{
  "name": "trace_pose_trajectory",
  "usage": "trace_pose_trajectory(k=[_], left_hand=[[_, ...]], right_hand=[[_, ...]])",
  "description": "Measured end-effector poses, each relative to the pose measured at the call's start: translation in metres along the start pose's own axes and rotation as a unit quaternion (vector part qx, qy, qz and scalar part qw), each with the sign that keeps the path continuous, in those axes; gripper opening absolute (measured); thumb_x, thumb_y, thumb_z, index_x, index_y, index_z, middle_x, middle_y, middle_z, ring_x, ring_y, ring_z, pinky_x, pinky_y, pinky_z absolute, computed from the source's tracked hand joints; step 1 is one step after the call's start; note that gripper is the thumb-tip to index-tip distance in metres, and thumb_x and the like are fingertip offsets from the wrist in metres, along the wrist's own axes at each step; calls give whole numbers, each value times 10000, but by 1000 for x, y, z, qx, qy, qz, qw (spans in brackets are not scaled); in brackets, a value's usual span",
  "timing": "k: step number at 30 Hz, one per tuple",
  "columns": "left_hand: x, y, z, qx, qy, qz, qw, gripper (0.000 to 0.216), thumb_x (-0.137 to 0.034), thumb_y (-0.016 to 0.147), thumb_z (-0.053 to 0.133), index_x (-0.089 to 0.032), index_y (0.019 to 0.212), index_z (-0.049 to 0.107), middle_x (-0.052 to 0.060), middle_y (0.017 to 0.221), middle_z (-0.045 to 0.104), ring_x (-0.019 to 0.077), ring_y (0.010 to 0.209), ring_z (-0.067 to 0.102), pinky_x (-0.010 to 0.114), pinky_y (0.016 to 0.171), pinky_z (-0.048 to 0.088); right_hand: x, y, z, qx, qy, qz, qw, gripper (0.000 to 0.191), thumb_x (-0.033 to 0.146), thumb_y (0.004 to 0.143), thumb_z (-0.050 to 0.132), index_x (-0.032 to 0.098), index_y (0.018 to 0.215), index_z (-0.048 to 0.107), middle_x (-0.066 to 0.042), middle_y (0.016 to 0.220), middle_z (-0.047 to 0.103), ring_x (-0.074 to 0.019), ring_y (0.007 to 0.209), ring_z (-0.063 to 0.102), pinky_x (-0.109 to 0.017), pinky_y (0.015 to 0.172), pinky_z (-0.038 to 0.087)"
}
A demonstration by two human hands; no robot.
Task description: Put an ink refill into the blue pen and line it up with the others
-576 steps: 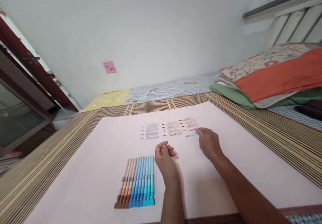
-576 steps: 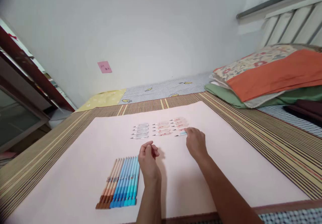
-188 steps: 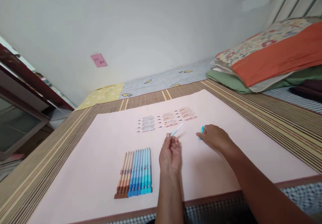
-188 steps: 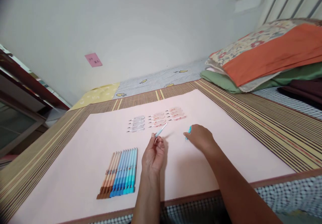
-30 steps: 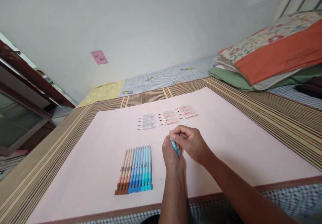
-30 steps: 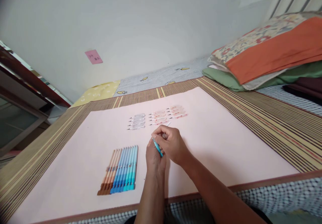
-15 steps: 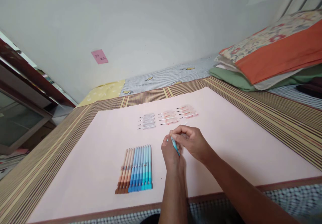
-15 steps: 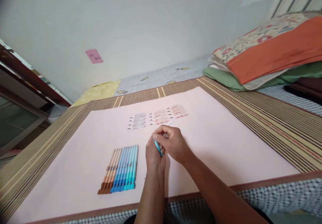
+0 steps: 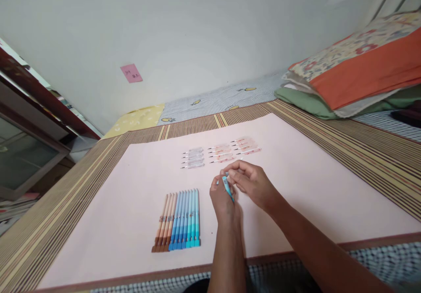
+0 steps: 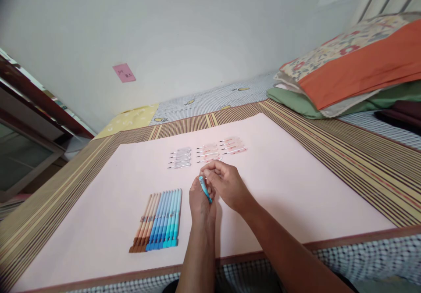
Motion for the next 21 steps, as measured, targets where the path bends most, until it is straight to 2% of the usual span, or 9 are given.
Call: trace_pose_trajectory(k=[4,8,10,15,18,21], left_hand=[[-1,2,-2,3,-2,0,1000,419,-428,657,816,-185,643,475,-90,435,367,40,384,310,195,410,191],[-6,4,-5,4,-30,20,999,431,-443,651,842,-180,702,504,-58,550,489,86,503,507,214,523,392],[-8,5,-8,-2,-36,29,999,430,-432,658,846,-179,706,502,-51,586,506,98,550,542,238,584,438],[-8,5,-10,9,-27,15,999,428,-447,690,831,-182,694,496,-71,545,436,81,496,473,228,538,381],[-10,5,-9,25,-30,14,999,409,-463,715,809,-176,702,518,-50,569,479,102,540,517,242,570,407],[-15,8,-10,22,-36,32,999,386,-437,733,799,-161,679,535,-33,589,520,87,544,514,218,556,395]], right_hand=[[5,-2,0,5,-53,-7,999,150,309,837,607,173,870,660,18,647,586,-127,565,563,-258,534,468],[1,-5,3,18,-181,-23,983,99,262,791,666,188,855,651,36,663,570,-114,568,509,-247,539,403],[-5,-7,6,30,-218,-36,975,74,242,793,668,199,845,638,53,653,539,-104,562,464,-240,535,362],[-13,-8,16,36,-215,-77,973,60,195,834,614,203,784,582,56,658,511,-113,610,477,-248,598,383],[-3,-10,18,27,-210,-114,971,45,178,825,621,195,791,597,17,777,584,-136,722,549,-266,685,432],[10,-9,12,17,-168,-114,979,60,231,871,599,192,825,599,-6,807,637,-156,779,598,-279,723,464]])
Point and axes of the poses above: each hand's wrist, its own y-axis towards the middle knuckle, its own z-axis out of the palm, x = y × z, the point moved 4 cm from there along y, towards the middle knuckle
